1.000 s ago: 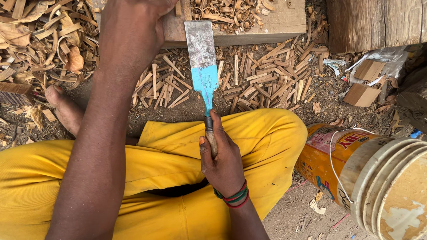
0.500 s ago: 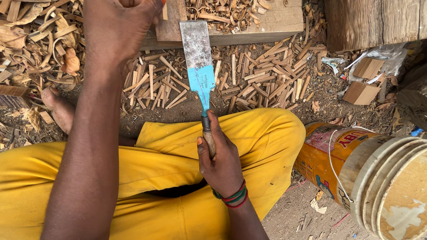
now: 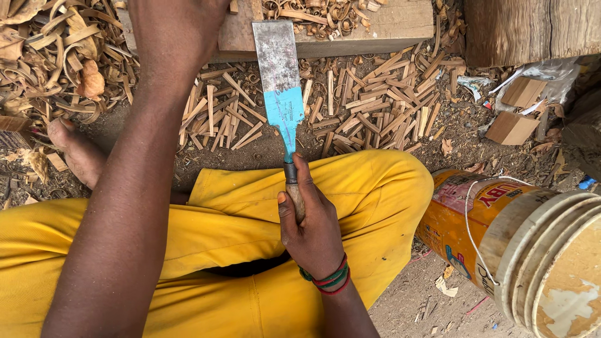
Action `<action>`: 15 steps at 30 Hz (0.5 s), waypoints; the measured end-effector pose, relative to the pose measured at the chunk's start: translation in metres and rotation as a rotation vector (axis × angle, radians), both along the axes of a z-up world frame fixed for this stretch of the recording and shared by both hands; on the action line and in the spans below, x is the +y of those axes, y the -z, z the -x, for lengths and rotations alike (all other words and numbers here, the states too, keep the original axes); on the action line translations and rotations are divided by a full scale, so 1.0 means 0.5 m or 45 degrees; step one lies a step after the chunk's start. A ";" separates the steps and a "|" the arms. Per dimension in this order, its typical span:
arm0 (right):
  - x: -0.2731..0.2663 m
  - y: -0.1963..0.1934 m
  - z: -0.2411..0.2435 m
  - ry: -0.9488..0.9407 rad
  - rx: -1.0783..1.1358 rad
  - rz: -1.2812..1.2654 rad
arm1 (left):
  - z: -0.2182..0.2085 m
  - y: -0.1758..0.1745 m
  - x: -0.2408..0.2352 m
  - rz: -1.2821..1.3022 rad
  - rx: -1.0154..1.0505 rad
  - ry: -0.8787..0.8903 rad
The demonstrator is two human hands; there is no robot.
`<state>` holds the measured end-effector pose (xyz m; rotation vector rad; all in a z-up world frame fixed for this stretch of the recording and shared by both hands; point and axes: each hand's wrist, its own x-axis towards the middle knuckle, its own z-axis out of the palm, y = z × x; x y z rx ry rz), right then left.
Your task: The person sits on the ground and uses a blue-handled chisel to carve a small piece of wood held in their left hand. They repeatedly push the chisel along the wood to remove shavings, occasionally pausing to inspect the piece or clear debris from the blade.
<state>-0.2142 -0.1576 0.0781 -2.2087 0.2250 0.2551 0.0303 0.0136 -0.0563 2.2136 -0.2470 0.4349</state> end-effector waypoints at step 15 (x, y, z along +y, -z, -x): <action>0.001 -0.005 -0.003 0.039 0.047 -0.036 | 0.054 -0.124 0.016 -0.334 -0.165 0.168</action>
